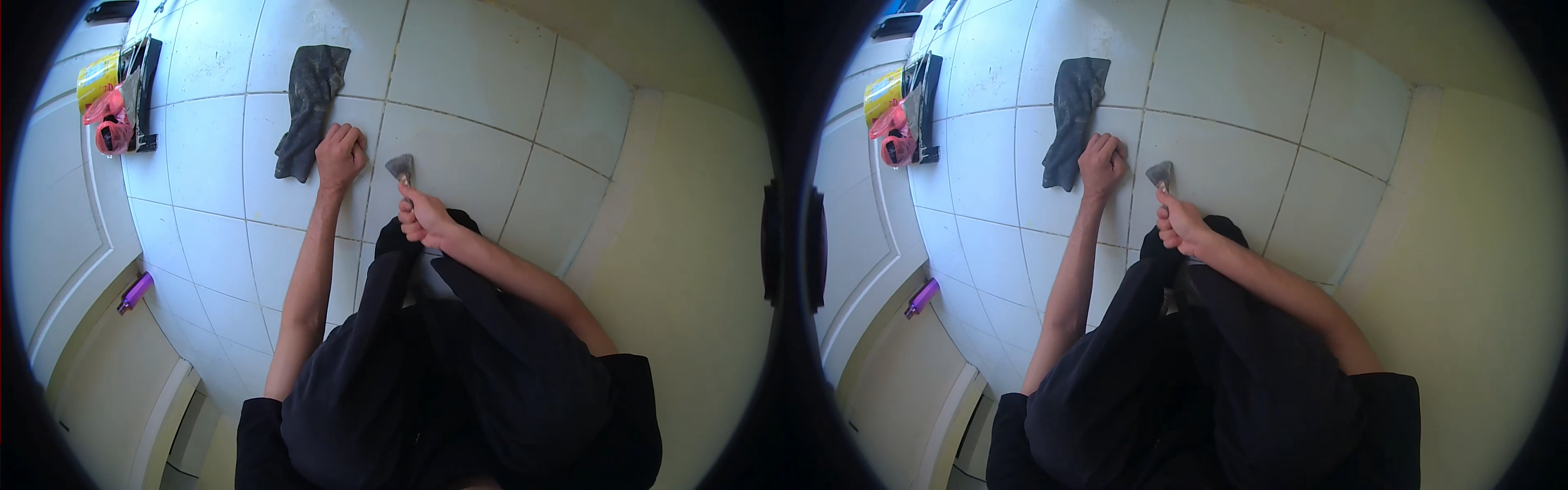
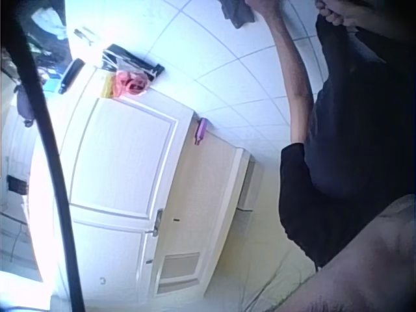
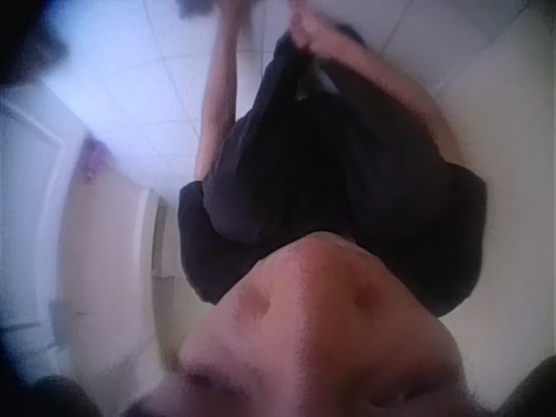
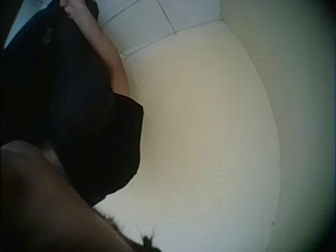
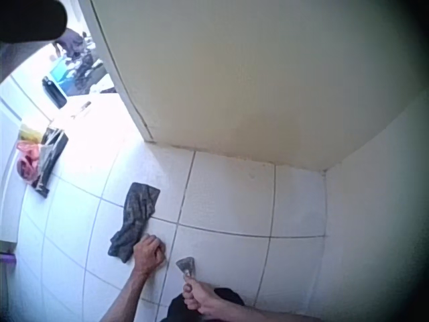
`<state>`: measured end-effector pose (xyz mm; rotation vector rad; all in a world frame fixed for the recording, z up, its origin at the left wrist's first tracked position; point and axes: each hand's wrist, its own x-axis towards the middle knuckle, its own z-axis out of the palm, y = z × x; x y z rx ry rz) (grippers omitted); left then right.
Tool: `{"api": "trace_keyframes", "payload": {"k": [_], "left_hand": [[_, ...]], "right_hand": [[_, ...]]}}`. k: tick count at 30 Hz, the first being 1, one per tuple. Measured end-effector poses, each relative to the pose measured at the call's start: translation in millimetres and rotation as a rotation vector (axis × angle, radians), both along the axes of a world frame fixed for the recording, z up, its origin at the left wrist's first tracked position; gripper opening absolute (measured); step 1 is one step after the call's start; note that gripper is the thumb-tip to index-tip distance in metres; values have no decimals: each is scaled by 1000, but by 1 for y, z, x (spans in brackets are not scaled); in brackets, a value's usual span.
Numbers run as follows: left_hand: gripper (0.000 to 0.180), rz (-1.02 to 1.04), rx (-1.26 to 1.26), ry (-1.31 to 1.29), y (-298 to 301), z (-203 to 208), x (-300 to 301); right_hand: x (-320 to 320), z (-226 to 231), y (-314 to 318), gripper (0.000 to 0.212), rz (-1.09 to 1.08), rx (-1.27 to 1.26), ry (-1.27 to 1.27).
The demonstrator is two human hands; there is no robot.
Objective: The person scrapes the grout and surface of floor tiles using a putty knife and wipes the area with a cloth.
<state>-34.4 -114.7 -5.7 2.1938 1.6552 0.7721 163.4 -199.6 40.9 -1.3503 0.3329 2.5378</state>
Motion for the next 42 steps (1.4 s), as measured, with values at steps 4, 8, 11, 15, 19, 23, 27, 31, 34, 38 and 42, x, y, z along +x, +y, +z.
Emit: {"api": "trace_keyframes", "payload": {"k": [4,8,11,15,19,23,27,31,34,38,42], "left_hand": [[12,-10,-2,-15,1,1,0],[12,2,-25,-11,-1,4,2],[12,5,-23,-21,-2,3,0],[12,-2,-15,-25,1,4,1],[12,10,-26,-22,0,2,2],[12,-3,-20,-15,2,1,-1],[13,178,-350,-489,-1,-3,-13],[35,-200,-440,-841,21,94,38],[62,-614,-484,-944,4,181,86],[59,-1243,-544,-823,-31,199,125],[5,-1258,-361,457,-36,107,96]], "right_hand": [[-2,-2,11,47,21,-3,16],[-12,-5,52,44,-84,33,69],[-17,2,28,42,-70,24,1],[-12,12,20,43,-5,-19,10],[-23,0,62,42,-116,123,-8],[-21,8,52,41,-116,78,-19],[16,-3,52,39,130,198,-50],[93,-2,83,36,351,411,-275],[135,9,90,37,280,443,-335],[142,8,100,37,309,417,-319],[150,12,92,38,268,426,-330]]}}
